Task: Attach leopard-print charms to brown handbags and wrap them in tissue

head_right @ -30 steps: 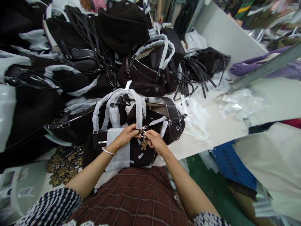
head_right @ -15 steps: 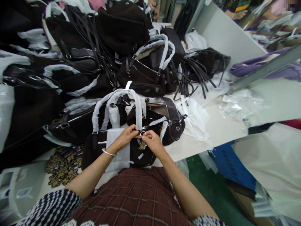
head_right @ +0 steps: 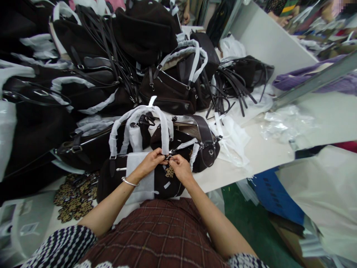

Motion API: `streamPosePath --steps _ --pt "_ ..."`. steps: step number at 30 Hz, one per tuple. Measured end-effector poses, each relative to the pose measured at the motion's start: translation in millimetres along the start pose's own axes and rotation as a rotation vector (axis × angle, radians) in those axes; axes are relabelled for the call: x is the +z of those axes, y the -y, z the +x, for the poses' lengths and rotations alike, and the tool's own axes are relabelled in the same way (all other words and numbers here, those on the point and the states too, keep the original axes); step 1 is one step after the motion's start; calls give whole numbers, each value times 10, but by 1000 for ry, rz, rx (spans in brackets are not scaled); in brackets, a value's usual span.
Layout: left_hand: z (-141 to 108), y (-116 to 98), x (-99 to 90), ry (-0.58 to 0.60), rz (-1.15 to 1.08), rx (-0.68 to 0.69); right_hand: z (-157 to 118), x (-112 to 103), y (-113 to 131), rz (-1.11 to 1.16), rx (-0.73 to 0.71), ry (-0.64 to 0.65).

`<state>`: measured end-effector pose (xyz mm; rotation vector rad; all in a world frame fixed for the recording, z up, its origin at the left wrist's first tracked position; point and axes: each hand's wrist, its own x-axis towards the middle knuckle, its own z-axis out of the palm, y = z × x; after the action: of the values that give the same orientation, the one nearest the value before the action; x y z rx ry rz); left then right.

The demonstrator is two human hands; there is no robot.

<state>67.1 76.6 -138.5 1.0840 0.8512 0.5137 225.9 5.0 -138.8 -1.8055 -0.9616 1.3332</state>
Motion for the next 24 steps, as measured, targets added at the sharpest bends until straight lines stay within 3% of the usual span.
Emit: streamPosePath --steps 4,8,12,16,20,24 --pt "24 -60 38 -57 327 130 4 -96 190 -354 -117 8" --pt "79 -107 103 -111 263 79 54 -224 434 -601 -182 67" --pt "95 -93 179 -238 121 6 17 -195 428 -487 -175 61" --pt "73 -54 215 -334 -82 -86 -113 -19 281 -275 -150 -129" --pt "34 -74 131 -176 -131 -101 -95 12 213 -36 -106 -196" --pt "8 -103 39 -71 42 -57 65 -112 230 11 -82 -138"
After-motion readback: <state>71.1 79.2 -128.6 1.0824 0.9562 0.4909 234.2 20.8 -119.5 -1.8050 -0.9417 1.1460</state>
